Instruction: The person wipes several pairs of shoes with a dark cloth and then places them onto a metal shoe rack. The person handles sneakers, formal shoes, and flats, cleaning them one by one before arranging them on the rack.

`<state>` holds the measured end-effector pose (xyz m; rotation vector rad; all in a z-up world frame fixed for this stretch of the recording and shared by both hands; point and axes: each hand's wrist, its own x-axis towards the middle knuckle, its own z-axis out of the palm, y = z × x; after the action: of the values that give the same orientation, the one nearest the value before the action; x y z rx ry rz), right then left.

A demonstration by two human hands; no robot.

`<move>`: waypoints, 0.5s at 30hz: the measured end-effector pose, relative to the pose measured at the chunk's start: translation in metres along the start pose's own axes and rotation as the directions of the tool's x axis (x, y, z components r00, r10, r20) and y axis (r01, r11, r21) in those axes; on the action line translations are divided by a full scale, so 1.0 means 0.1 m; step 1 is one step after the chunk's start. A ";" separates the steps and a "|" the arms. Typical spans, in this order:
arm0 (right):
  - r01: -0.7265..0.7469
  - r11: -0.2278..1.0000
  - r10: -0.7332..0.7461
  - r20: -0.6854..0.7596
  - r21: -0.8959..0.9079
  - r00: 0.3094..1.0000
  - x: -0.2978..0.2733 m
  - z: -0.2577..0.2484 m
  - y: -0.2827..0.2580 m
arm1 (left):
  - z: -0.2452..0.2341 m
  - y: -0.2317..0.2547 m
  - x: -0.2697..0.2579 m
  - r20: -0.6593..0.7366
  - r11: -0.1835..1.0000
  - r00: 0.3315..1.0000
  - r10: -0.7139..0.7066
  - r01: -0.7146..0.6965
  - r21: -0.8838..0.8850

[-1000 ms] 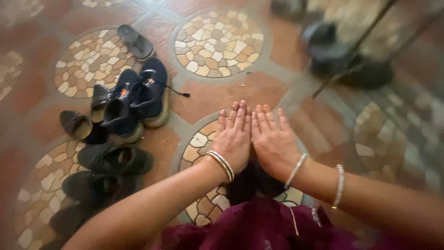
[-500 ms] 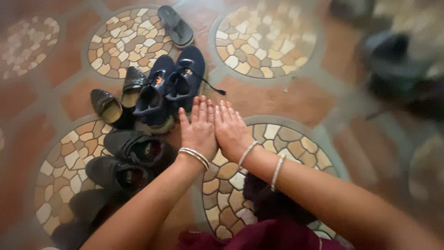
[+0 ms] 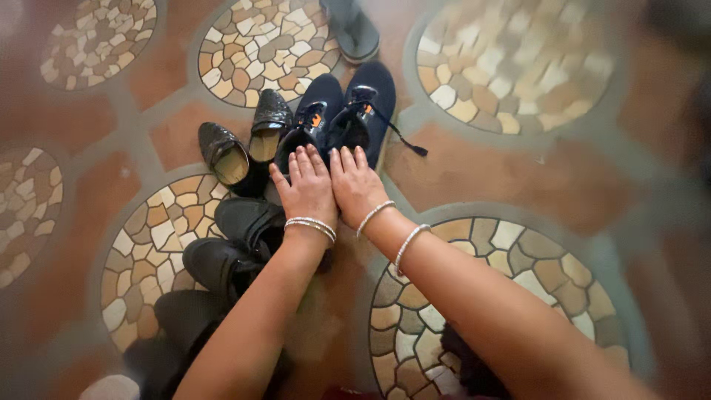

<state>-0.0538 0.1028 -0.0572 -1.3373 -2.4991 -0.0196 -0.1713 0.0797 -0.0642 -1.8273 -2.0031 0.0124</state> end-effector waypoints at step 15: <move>-0.096 0.995 0.098 -0.087 0.035 0.991 -0.18 0.03 0.46 | -0.08 0.28 -0.04 -0.161 0.942 0.971 0.178 -0.215 -0.256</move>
<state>-0.0076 0.1145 -0.0713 -1.4120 -2.3495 -0.0185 -0.1425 0.0775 -0.0661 -2.1308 -1.7913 -0.3360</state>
